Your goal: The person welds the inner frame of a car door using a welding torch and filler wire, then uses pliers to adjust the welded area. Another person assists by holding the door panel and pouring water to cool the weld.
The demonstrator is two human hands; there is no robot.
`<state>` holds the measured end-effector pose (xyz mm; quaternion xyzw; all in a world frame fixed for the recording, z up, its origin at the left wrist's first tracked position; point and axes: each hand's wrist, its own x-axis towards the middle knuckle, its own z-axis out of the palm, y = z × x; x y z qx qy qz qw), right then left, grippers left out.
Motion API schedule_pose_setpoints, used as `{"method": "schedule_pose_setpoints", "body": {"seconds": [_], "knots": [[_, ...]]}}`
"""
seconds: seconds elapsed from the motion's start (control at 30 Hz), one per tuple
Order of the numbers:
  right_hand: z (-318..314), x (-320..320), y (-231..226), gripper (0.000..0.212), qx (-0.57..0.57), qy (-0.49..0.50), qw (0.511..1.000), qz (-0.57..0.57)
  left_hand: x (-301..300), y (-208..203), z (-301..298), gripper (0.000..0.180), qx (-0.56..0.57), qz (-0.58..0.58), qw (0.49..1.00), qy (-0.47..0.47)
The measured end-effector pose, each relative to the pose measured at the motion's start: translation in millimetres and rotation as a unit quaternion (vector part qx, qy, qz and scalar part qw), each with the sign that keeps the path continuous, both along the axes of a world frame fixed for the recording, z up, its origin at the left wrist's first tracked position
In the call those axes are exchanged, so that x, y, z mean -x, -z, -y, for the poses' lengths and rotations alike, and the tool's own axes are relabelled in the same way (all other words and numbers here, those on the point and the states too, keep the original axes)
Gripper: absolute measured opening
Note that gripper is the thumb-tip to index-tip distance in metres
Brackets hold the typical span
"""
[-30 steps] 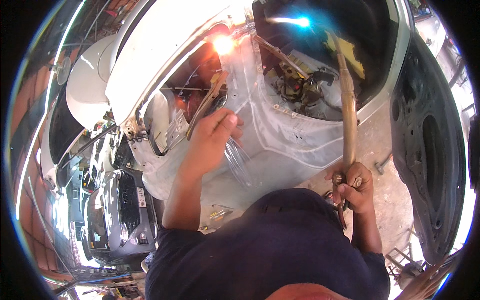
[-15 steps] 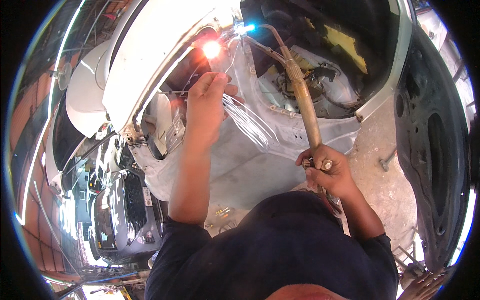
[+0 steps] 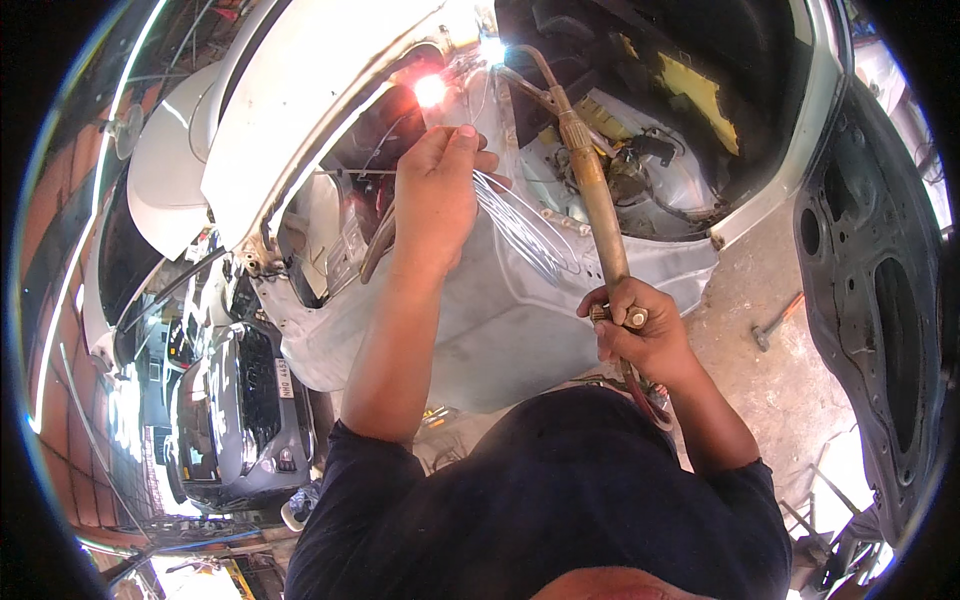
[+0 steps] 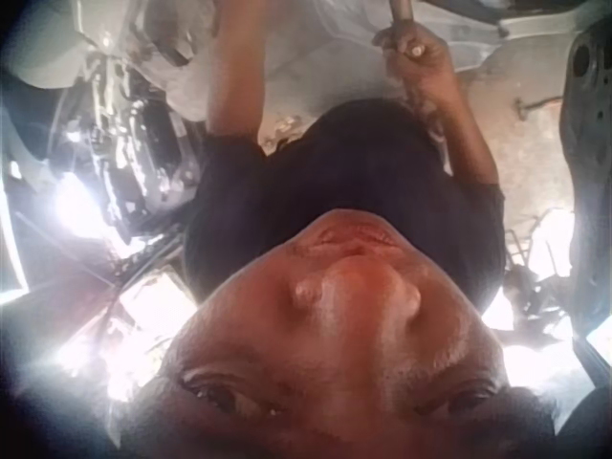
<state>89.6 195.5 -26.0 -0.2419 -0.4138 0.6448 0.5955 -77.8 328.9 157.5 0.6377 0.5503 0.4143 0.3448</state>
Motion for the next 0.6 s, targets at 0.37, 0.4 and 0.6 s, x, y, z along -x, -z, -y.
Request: {"method": "schedule_pose_setpoints", "body": {"seconds": [0.37, 0.4, 0.6], "knots": [[-0.8, -2.5, -4.5, 0.020, 0.002, -0.002, 1.000, 0.031, -1.2, 4.6, -0.9, 0.036, -0.016, 0.001, 1.000, 0.008], [-0.1, -1.2, -3.6, 0.020, 0.002, -0.002, 1.000, 0.028, 0.2, 5.8, -1.3, 0.036, -0.014, 0.000, 1.000, 0.008], [-1.2, 1.3, -7.1, 0.020, 0.007, 0.000, 0.999, 0.032, -1.2, 6.3, -2.2, 0.037, -0.005, -0.004, 1.000, 0.005]]}}
